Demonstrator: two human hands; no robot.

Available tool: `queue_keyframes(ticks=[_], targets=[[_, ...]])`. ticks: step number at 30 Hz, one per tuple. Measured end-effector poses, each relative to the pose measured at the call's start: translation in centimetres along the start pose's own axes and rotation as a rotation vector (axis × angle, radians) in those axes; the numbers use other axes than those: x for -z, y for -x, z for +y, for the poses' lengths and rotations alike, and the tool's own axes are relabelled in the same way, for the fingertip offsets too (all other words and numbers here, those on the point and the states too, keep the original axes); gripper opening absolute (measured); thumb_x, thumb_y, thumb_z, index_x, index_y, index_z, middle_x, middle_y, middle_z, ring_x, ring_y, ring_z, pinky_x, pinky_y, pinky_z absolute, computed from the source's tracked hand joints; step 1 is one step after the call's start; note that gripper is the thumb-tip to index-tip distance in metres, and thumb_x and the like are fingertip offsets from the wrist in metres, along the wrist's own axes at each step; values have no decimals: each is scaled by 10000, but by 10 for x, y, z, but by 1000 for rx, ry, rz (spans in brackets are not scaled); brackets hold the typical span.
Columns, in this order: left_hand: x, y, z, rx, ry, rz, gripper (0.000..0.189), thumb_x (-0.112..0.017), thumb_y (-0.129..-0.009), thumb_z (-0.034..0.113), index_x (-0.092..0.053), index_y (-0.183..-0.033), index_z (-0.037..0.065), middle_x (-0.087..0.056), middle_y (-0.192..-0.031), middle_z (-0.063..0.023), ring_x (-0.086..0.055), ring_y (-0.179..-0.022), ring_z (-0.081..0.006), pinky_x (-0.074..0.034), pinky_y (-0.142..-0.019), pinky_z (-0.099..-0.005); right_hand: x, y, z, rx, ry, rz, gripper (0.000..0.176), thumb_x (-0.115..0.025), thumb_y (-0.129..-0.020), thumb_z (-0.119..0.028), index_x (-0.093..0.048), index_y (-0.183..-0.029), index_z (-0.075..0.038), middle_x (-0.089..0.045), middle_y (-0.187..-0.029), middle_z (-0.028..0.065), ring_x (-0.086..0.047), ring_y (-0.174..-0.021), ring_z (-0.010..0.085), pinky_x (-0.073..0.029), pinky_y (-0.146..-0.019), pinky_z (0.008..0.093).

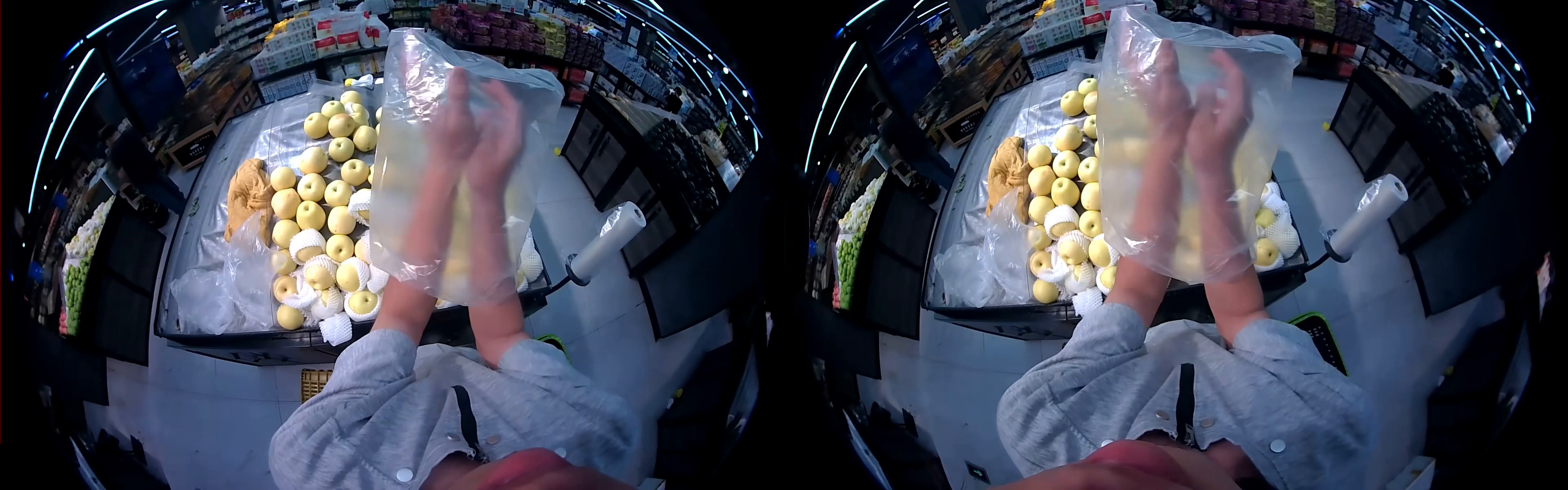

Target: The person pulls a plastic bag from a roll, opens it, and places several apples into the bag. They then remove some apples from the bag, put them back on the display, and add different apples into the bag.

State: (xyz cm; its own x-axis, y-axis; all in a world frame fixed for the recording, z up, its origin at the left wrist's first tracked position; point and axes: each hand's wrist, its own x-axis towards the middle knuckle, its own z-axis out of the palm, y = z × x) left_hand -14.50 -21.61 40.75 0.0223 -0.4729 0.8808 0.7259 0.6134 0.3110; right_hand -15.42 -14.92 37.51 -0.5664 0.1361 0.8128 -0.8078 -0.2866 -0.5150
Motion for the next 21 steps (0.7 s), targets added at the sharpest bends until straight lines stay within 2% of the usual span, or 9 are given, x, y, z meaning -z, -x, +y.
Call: queue_keyframes(ticks=[2,4,5,7,11,16,19,20,21], targets=[[6,6,-4,48,250,-5,683,-542,-967,350,-309,-1449,-74,-440,-1429,-216,-462,-1259,-293,-380,-1044,-388,0,-11,18,75,8,-72,394,-604,-887,-55,-577,-1277,-5,-649,-1158,109,-632,-1004,276,-491,-895,333],[12,-2,-6,-118,418,25,582,-522,-979,306,-394,-1393,-83,-521,-1353,-190,-537,-1192,-225,-476,-948,-370,-2,-19,-9,-212,-269,-125,455,-580,-927,-108,-504,-1366,-14,-612,-1242,130,-586,-1127,266,-457,-981,394],[7,0,4,-99,287,268,564,-429,-1005,346,-431,-1382,-74,-488,-1397,-194,-502,-1235,-266,-443,-1004,-405,-1,-26,-9,-135,-338,-18,483,-564,-938,-112,-457,-1397,-9,-575,-1290,141,-587,-1123,250,-488,-933,369],[28,-11,-11,-177,385,409,538,-429,-995,310,-426,-1378,-68,-397,-1469,-207,-432,-1306,-266,-426,-1029,-424,0,-43,-2,21,-466,194,542,-531,-958,-119,-362,-1458,2,-501,-1386,162,-588,-1116,220,-551,-836,319],[24,-2,-9,-181,197,305,535,-432,-983,296,-410,-1384,-56,-378,-1488,-211,-396,-1353,-288,-388,-1063,-448,-17,-41,-8,183,-416,246,594,-572,-948,-109,-304,-1453,53,-399,-1470,165,-501,-1254,251,-486,-1012,400],[9,-8,3,-125,137,0,469,-470,-958,178,-475,-1353,-76,-477,-1422,-181,-495,-1275,-293,-378,-1068,-403,-23,-40,3,203,-351,-128,688,-613,-941,-129,-244,-1509,-10,-383,-1478,181,-454,-1308,266,-403,-1066,378],[17,-30,12,-160,122,208,473,-453,-972,163,-452,-1379,-79,-489,-1413,-181,-489,-1282,-283,-380,-1070,-400,-24,-54,-15,293,-226,203,724,-625,-929,-140,-226,-1519,-6,-321,-1508,209,-425,-1335,279,-383,-1086,391],[25,-32,2,-139,169,167,481,-456,-972,157,-427,-1398,-65,-493,-1398,-172,-482,-1278,-273,-373,-1071,-393,-11,-56,-9,57,-277,231,757,-634,-917,-142,-208,-1532,-25,-273,-1525,222,-399,-1352,290,-379,-1090,403],[32,-36,-1,-116,215,127,492,-458,-972,152,-402,-1416,-51,-497,-1384,-162,-475,-1275,-264,-366,-1072,-385,-11,-56,-2,119,-215,219,756,-633,-918,-142,-209,-1534,-29,-288,-1518,219,-413,-1341,285,-390,-1078,393]])
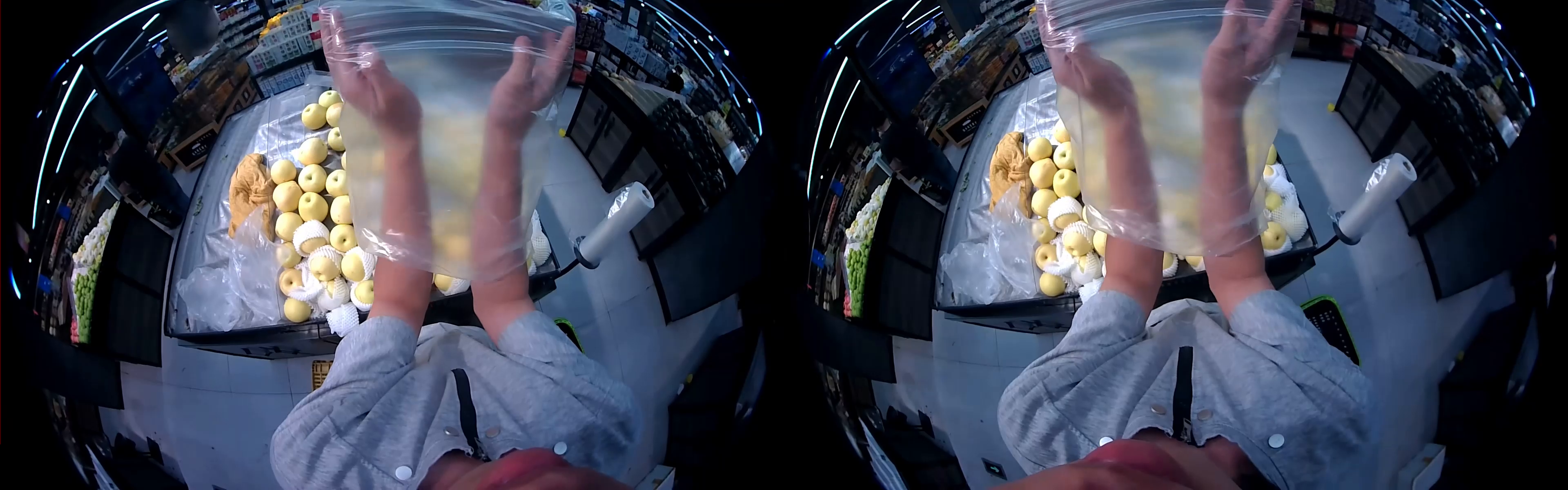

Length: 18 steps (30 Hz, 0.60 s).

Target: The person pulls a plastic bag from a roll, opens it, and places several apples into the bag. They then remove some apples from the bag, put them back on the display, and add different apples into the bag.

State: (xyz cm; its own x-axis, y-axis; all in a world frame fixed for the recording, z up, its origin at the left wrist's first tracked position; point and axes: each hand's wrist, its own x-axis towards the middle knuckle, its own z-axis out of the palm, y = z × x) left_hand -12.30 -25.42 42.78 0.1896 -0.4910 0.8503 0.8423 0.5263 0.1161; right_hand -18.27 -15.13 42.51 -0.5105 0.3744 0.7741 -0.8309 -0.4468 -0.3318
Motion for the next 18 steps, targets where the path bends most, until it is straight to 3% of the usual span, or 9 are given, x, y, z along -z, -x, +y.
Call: queue_keyframes(ticks=[2,3,6,7,10,11,14,15,18], targets=[[-16,7,-4,-18,83,73,472,-481,-943,125,-431,-1385,-35,-532,-1312,-134,-474,-1241,-217,-340,-1066,-335,-3,-3,14,134,104,-47,755,-632,-920,-142,-210,-1537,-37,-320,-1504,212,-442,-1318,275,-412,-1053,373],[-6,13,2,178,68,-79,537,-490,-971,211,-370,-1445,-12,-471,-1408,-136,-442,-1297,-226,-314,-1090,-342,-9,3,11,-39,-39,-102,719,-608,-924,-124,-230,-1528,-21,-365,-1481,205,-500,-1256,262,-436,-1009,346],[-16,21,5,211,-172,-207,387,-419,-981,122,-563,-1296,-51,-572,-1306,-242,-493,-1282,-360,-314,-1116,-415,-17,9,29,14,-45,-185,660,-576,-923,-81,-275,-1505,-6,-412,-1454,191,-544,-1187,238,-442,-976,316],[-23,15,-2,-87,-206,-190,371,-416,-970,101,-568,-1267,-62,-595,-1266,-246,-531,-1239,-335,-374,-1062,-403,-20,5,32,111,-52,-200,658,-587,-920,-166,-302,-1493,-15,-418,-1450,203,-539,-1199,285,-439,-991,373],[-30,3,-17,-29,-182,-115,371,-412,-969,102,-562,-1268,-59,-611,-1239,-232,-562,-1199,-326,-407,-1028,-396,-25,5,14,-4,-90,-212,761,-539,-925,-179,-128,-1541,-2,-124,-1614,186,-137,-1487,329,-113,-1213,443],[-28,-1,-19,-20,-200,-75,376,-416,-972,113,-550,-1281,-53,-603,-1250,-232,-561,-1200,-328,-407,-1028,-395,-22,4,17,65,40,-177,727,-508,-928,-127,-136,-1538,6,-157,-1604,194,-177,-1476,329,-164,-1205,452],[-25,-15,-17,-5,-255,30,396,-428,-978,146,-513,-1320,-36,-578,-1283,-230,-560,-1203,-331,-409,-1029,-393,-21,-6,23,219,-12,-86,725,-495,-933,-94,-118,-1547,-19,-126,-1607,204,-165,-1477,337,-159,-1205,458],[-21,-17,-13,-4,-275,55,405,-432,-981,157,-501,-1333,-31,-570,-1294,-230,-559,-1204,-332,-410,-1029,-392,-28,4,8,133,-14,-77,740,-491,-939,-87,-88,-1558,-50,-85,-1611,211,-133,-1483,341,-137,-1210,452],[-21,-11,-4,-27,-337,61,436,-444,-987,190,-464,-1372,-14,-545,-1327,-228,-557,-1206,-336,-411,-1031,-390,-25,4,-2,225,103,-133,778,-520,-946,-130,-54,-1566,-77,-54,-1615,210,-115,-1488,333,-151,-1206,441]])
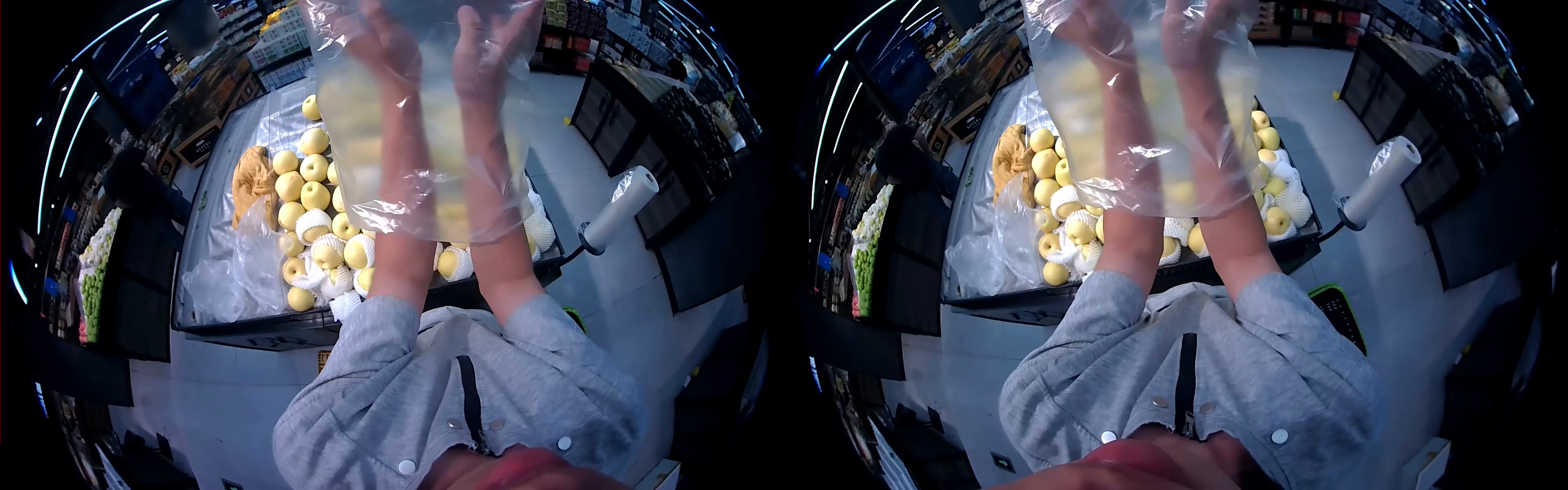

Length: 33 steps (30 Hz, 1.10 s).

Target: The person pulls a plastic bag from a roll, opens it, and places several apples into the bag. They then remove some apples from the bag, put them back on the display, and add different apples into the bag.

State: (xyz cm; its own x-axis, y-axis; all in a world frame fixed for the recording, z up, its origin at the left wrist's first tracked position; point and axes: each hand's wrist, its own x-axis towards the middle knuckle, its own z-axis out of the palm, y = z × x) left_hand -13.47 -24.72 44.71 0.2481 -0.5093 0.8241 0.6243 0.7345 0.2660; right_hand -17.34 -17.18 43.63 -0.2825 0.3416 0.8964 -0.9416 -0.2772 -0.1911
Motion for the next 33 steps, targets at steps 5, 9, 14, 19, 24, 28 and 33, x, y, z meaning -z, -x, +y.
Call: queue_keyframes(ticks=[5,9,14,19,24,28,33], targets=[[19,9,18,36,-203,-117,499,-464,-999,245,-403,-1437,13,-503,-1382,-226,-555,-1211,-341,-415,-1032,-387,25,4,39,45,280,12,748,-594,-918,-190,-205,-1533,-17,-254,-1558,235,-180,-1473,345,-197,-1184,434],[42,9,14,483,-494,-533,490,-478,-989,286,-416,-1436,95,-563,-1326,-207,-616,-1121,-357,-464,-968,-395,38,17,86,-31,363,-20,705,-627,-889,-194,-319,-1486,18,-404,-1486,221,-282,-1434,343,-238,-1171,420],[45,47,-65,341,-380,-383,473,-495,-977,291,-442,-1419,129,-606,-1283,-177,-634,-1088,-355,-494,-915,-405,33,46,116,-274,320,-104,732,-642,-867,-236,-323,-1492,-28,-389,-1490,206,-402,-1346,340,-326,-1111,420],[61,97,-92,400,-932,-680,538,-587,-914,307,-459,-1391,94,-589,-1292,-150,-607,-1118,-332,-497,-922,-391,50,128,148,-536,544,-292,723,-616,-893,-285,-309,-1486,-8,-394,-1475,218,-415,-1330,351,-347,-1089,443],[128,207,-162,256,-929,-1032,522,-535,-944,310,-449,-1370,20,-521,-1351,-182,-529,-1217,-316,-445,-993,-400,90,228,153,-637,547,-522,720,-604,-900,-295,-304,-1480,9,-393,-1469,227,-365,-1366,361,-316,-1114,470],[172,261,-135,352,-979,-1360,489,-441,-990,263,-420,-1371,-44,-472,-1381,-248,-480,-1269,-348,-400,-1041,-424,136,311,125,-652,487,-736,719,-594,-906,-303,-299,-1475,23,-392,-1465,234,-324,-1395,368,-291,-1133,492],[220,308,12,349,-918,-1193,509,-422,-983,163,-352,-1398,-123,-336,-1466,-337,-389,-1344,-429,-336,-1104,-470,195,310,23,-526,520,-1000,708,-603,-856,-214,-327,-1450,54,-364,-1468,273,-310,-1398,430,-296,-1144,482]])
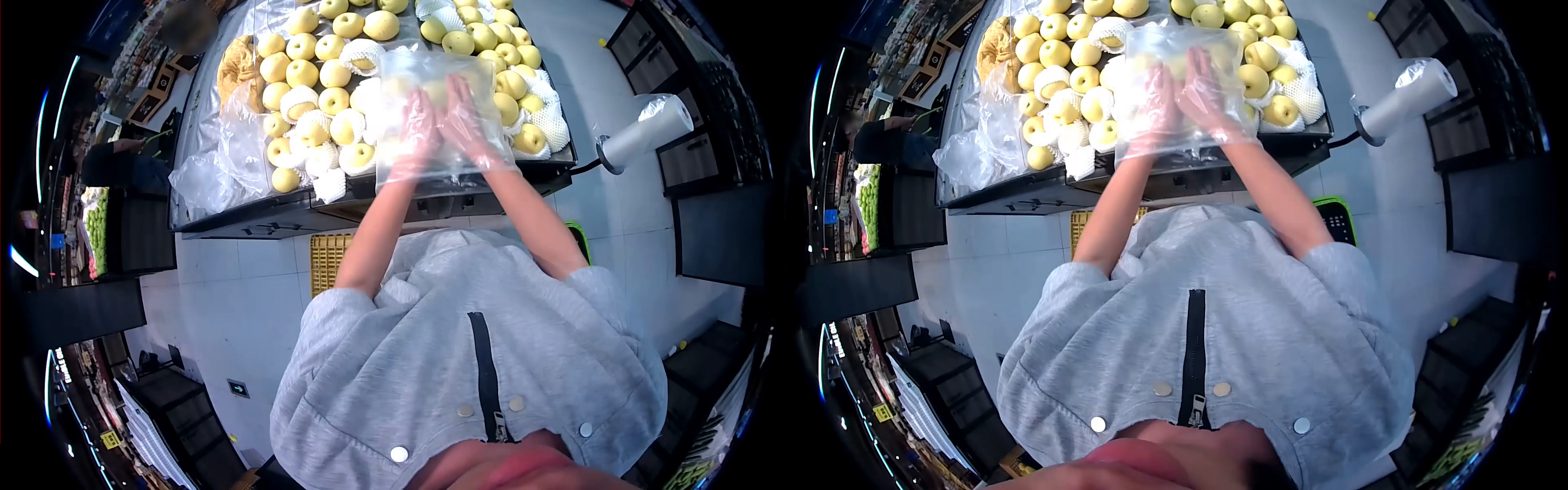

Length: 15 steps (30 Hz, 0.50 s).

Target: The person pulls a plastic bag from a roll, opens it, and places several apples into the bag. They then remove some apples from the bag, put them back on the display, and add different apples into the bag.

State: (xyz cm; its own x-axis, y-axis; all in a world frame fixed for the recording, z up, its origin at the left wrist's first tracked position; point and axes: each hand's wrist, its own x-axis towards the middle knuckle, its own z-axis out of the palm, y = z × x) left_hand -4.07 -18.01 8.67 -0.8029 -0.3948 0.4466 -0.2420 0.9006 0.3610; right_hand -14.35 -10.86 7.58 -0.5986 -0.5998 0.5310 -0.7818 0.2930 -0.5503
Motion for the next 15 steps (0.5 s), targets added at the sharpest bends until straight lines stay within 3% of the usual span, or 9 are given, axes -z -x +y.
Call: queue_keyframes(ticks=[1,2,4,7,10,13,15], targets=[[-15,31,-5,-39,55,34,574,-476,-950,140,-301,-1421,-137,-257,-1512,-339,-348,-1367,-463,-312,-1121,-497,17,30,-14,113,-93,27,690,-576,-810,-99,-344,-1441,59,-363,-1467,278,-324,-1384,450,-307,-1143,462],[-5,58,7,0,131,-60,616,-504,-936,130,-261,-1437,-134,-238,-1513,-350,-298,-1382,-497,-268,-1139,-526,37,59,-29,97,-125,-37,694,-578,-780,-57,-360,-1427,69,-365,-1467,275,-350,-1365,454,-320,-1135,470],[9,105,32,77,143,-68,655,-550,-908,136,-263,-1433,-130,-247,-1504,-352,-279,-1386,-516,-279,-1129,-554,68,104,-41,74,-72,-203,684,-591,-788,-71,-380,-1428,49,-375,-1469,251,-372,-1361,423,-335,-1123,448],[45,148,61,159,68,-258,670,-562,-877,104,-267,-1436,-120,-222,-1517,-346,-251,-1404,-515,-275,-1133,-559,105,154,-34,287,73,-306,652,-615,-792,-106,-433,-1411,-9,-390,-1474,200,-410,-1349,370,-340,-1116,434],[69,175,92,29,89,-325,700,-562,-822,25,-270,-1444,-111,-206,-1524,-342,-231,-1418,-510,-277,-1127,-575,162,164,-46,39,-103,-685,602,-640,-784,-140,-494,-1362,-58,-409,-1464,151,-466,-1302,317,-381,-1074,441],[68,193,113,23,110,-339,672,-586,-814,26,-342,-1432,-73,-249,-1509,-336,-274,-1398,-510,-305,-1114,-561,177,181,-31,19,-138,-616,557,-656,-773,-156,-525,-1308,-69,-431,-1432,128,-497,-1257,294,-426,-1014,455],[52,205,120,70,16,-311,643,-611,-818,37,-404,-1424,-25,-283,-1505,-320,-326,-1378,-501,-338,-1103,-530,185,190,-21,66,-50,-528,538,-677,-756,-161,-548,-1268,-57,-442,-1393,161,-506,-1224,334,-444,-986,457]])
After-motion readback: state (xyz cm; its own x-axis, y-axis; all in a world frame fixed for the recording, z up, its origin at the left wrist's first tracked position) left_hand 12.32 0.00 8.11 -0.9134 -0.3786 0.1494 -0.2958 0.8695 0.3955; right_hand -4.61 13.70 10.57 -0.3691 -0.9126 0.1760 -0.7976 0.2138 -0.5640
